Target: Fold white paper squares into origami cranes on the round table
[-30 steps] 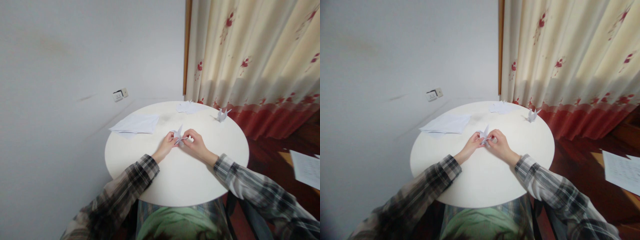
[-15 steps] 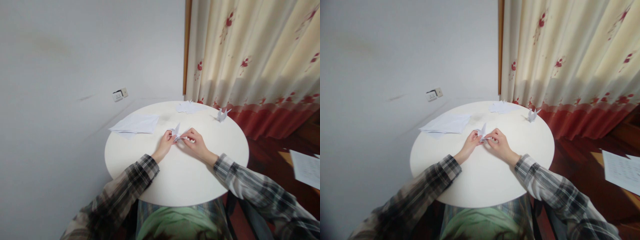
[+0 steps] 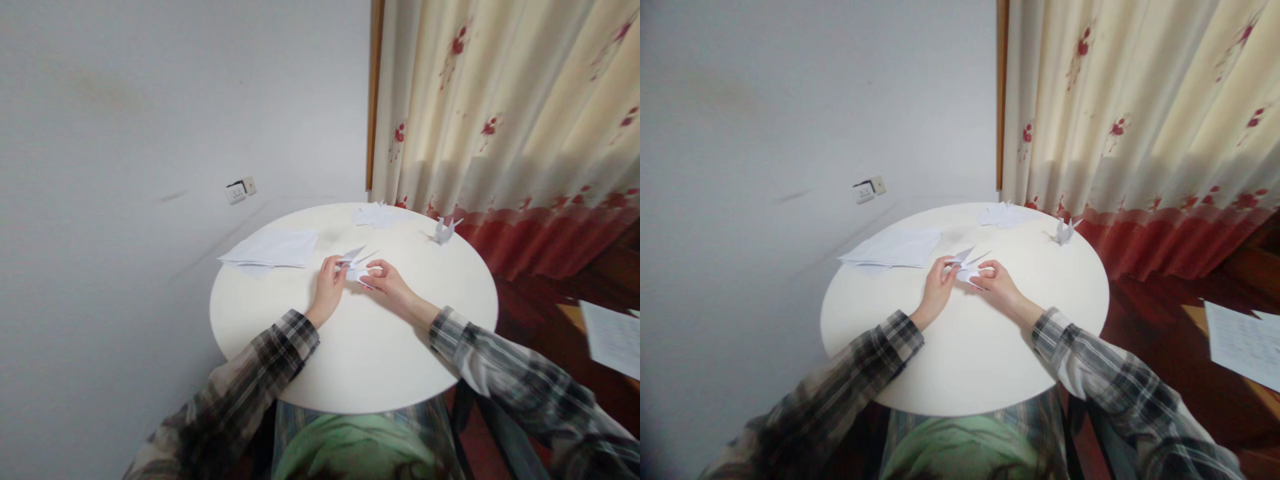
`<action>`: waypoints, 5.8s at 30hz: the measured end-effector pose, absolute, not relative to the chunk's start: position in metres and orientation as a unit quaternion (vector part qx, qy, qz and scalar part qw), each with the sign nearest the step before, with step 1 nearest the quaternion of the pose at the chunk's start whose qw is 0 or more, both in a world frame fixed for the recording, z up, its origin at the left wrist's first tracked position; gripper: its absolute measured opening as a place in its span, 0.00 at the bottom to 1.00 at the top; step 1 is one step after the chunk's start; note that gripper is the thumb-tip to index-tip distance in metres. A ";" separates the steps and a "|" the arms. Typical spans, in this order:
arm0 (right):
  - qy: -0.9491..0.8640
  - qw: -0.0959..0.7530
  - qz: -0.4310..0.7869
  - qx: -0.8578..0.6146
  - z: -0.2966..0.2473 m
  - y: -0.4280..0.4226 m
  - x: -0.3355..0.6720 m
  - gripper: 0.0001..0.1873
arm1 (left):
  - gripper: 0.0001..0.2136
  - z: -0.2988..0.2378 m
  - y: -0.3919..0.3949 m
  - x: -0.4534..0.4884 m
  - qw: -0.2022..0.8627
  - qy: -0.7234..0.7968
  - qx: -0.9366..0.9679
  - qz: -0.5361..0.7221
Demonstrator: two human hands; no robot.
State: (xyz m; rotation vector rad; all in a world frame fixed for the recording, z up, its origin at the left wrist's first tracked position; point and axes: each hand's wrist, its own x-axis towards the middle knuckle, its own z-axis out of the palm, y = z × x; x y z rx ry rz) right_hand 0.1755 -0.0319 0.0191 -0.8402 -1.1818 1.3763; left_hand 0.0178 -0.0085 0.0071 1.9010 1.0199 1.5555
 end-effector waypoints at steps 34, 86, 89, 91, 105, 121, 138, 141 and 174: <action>-0.497 0.409 0.702 -0.305 0.013 -0.032 0.181 0.09 | 0.03 0.003 -0.004 0.025 0.367 0.373 0.635 0.568; -0.506 0.473 0.655 -0.303 0.027 -0.035 0.181 0.08 | 0.11 0.015 -0.014 0.014 0.161 0.419 0.801 0.395; -0.513 0.481 0.644 -0.302 0.027 -0.034 0.181 0.09 | 0.11 0.015 -0.013 0.014 0.163 0.416 0.802 0.397; -0.519 0.488 0.632 -0.304 0.027 -0.034 0.181 0.09 | 0.11 0.015 -0.013 0.014 0.163 0.418 0.802 0.394; -0.745 0.442 0.317 -0.386 0.020 -0.031 0.193 0.12 | 0.13 0.011 -0.012 0.014 0.213 0.429 0.787 0.389; -0.872 0.358 -0.069 -0.327 0.010 -0.028 0.203 0.13 | 0.13 0.009 -0.014 0.015 0.256 0.442 0.780 0.361; -0.800 0.465 0.068 -0.374 0.005 -0.027 0.196 0.13 | 0.11 0.017 -0.019 0.019 0.271 0.407 0.771 0.407; -0.802 0.470 0.074 -0.360 0.006 -0.027 0.196 0.13 | 0.11 0.018 -0.021 0.020 0.271 0.406 0.772 0.408; -0.842 0.389 -0.232 -0.294 0.019 -0.029 0.211 0.13 | 0.09 0.027 -0.020 0.015 0.321 0.361 0.776 0.406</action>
